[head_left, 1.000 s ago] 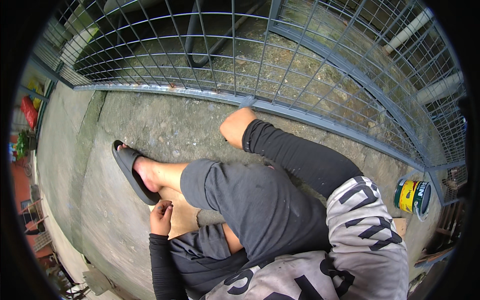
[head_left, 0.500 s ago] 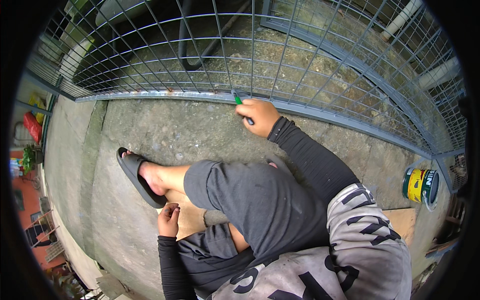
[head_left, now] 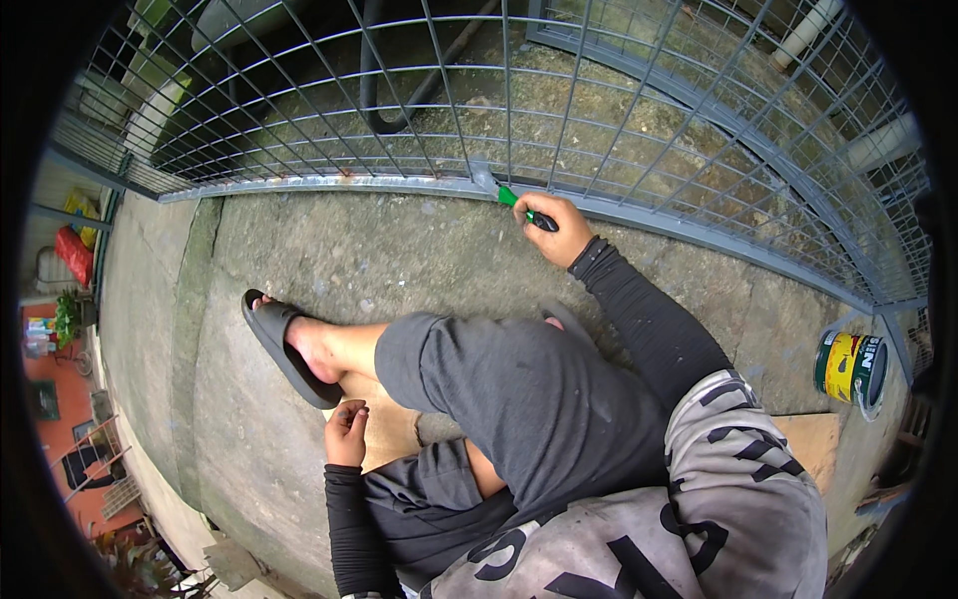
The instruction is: The person sits on a piece of cardboard and uses a paintbrush to apply grey paint to the lower horizontal rail of a metal wire fence. They repeatedly dip the brush into a paint can and continue painting along the rail.
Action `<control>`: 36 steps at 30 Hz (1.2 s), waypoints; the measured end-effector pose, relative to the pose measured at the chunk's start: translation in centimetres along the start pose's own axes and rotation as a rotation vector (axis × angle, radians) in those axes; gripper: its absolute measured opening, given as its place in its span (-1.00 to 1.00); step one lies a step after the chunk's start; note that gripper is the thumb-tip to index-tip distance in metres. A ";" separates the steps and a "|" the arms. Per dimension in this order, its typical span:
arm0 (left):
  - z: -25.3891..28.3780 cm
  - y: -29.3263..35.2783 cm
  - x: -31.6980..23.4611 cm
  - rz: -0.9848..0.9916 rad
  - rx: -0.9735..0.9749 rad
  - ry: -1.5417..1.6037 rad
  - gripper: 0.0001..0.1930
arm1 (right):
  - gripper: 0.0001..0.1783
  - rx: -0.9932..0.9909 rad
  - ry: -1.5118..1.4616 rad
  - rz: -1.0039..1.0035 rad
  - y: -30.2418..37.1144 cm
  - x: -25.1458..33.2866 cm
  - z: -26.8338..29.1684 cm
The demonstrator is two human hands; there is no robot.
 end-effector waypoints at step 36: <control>0.5 0.0 1.5 -0.013 0.063 0.041 -0.90 | -0.80 -0.138 0.163 -0.016 12.2 9.6 14.7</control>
Point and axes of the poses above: each hand's wrist, its own y-axis away from the middle knuckle, its own z-axis out of the back of the hand, x = y × z, the point moved 6 cm from there along -y, towards the middle knuckle, and after that the axes turned 2 degrees about -z, right-handed, at the moved point
